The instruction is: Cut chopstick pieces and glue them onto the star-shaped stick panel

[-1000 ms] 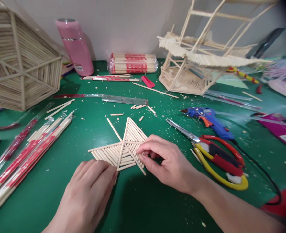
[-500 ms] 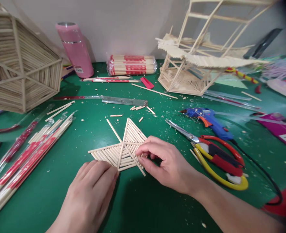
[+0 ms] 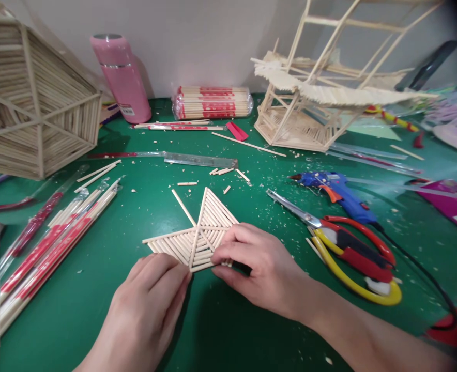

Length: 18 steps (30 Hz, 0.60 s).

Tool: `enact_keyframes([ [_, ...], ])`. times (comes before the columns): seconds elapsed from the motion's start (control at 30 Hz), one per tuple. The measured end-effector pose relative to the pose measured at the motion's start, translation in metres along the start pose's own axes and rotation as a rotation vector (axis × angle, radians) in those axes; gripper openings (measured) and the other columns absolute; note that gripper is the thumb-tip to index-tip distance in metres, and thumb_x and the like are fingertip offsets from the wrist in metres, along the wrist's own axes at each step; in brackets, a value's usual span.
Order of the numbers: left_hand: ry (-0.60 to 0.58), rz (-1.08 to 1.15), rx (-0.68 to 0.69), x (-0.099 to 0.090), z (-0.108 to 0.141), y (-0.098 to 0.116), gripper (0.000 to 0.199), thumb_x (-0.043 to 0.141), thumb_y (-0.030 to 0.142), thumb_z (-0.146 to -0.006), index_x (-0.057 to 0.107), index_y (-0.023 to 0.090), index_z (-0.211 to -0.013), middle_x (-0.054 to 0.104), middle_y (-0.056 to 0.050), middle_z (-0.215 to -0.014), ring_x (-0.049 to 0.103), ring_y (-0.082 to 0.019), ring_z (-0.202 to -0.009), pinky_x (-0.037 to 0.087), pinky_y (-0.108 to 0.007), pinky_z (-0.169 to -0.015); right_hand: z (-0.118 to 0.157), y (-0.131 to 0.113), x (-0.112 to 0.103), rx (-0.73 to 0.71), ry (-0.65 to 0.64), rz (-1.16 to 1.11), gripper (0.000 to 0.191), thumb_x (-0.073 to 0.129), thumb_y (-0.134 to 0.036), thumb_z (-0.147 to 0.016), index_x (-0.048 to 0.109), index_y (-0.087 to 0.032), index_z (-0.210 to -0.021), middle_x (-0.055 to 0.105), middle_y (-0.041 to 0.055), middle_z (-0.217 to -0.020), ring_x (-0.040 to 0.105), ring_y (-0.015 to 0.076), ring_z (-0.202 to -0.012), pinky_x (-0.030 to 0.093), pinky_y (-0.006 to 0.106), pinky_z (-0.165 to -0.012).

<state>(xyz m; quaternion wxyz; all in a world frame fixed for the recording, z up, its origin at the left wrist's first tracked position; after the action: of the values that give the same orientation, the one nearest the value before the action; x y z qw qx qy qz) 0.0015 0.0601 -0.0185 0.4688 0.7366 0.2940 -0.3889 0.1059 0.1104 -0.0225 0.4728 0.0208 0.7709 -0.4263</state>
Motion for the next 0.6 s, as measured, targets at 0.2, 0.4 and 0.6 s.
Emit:
enact_keyframes([
  [0.2, 0.012, 0.013, -0.012, -0.0012, 0.0016, -0.0017, 0.010, 0.049, 0.015, -0.084, 0.056, 0.020, -0.090, 0.058, -0.001, -0.081, 0.056, -0.013, -0.072, 0.049, -0.025, -0.064, -0.0009, -0.0038, 0.0011, -0.009, -0.002, 0.039, 0.013, 0.053, -0.015, -0.082, 0.064, -0.019, -0.075, 0.057, 0.0013, -0.075, 0.050, 0.0138, -0.073, 0.037, 0.027, -0.063],
  [0.4, 0.001, 0.022, -0.029, -0.0013, 0.0011, -0.0030, 0.011, 0.050, 0.016, -0.084, 0.056, 0.021, -0.091, 0.059, -0.001, -0.084, 0.057, -0.013, -0.074, 0.049, -0.023, -0.066, -0.0015, -0.0037, 0.0025, -0.008, 0.004, 0.042, 0.013, 0.053, -0.015, -0.082, 0.064, -0.019, -0.076, 0.058, 0.0014, -0.076, 0.050, 0.0139, -0.073, 0.037, 0.027, -0.063],
  [0.6, 0.020, 0.022, -0.033, -0.0035, 0.0021, -0.0038, 0.011, 0.051, 0.016, -0.083, 0.057, 0.021, -0.092, 0.059, -0.002, -0.084, 0.058, -0.013, -0.075, 0.050, -0.024, -0.066, -0.0008, -0.0027, 0.0019, -0.003, 0.006, 0.035, 0.013, 0.053, -0.015, -0.082, 0.063, -0.020, -0.076, 0.058, 0.0011, -0.076, 0.050, 0.0140, -0.073, 0.037, 0.027, -0.063],
])
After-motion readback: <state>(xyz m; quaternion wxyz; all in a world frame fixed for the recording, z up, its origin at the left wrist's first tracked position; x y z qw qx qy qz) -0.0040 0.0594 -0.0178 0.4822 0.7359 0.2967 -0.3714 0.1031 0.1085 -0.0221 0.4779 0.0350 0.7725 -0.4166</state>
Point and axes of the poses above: each hand's wrist, its own z-axis away from the middle knuckle, its own x-axis out of the palm, y = z × x, the point moved 9 cm from there along -z, towards the middle knuckle
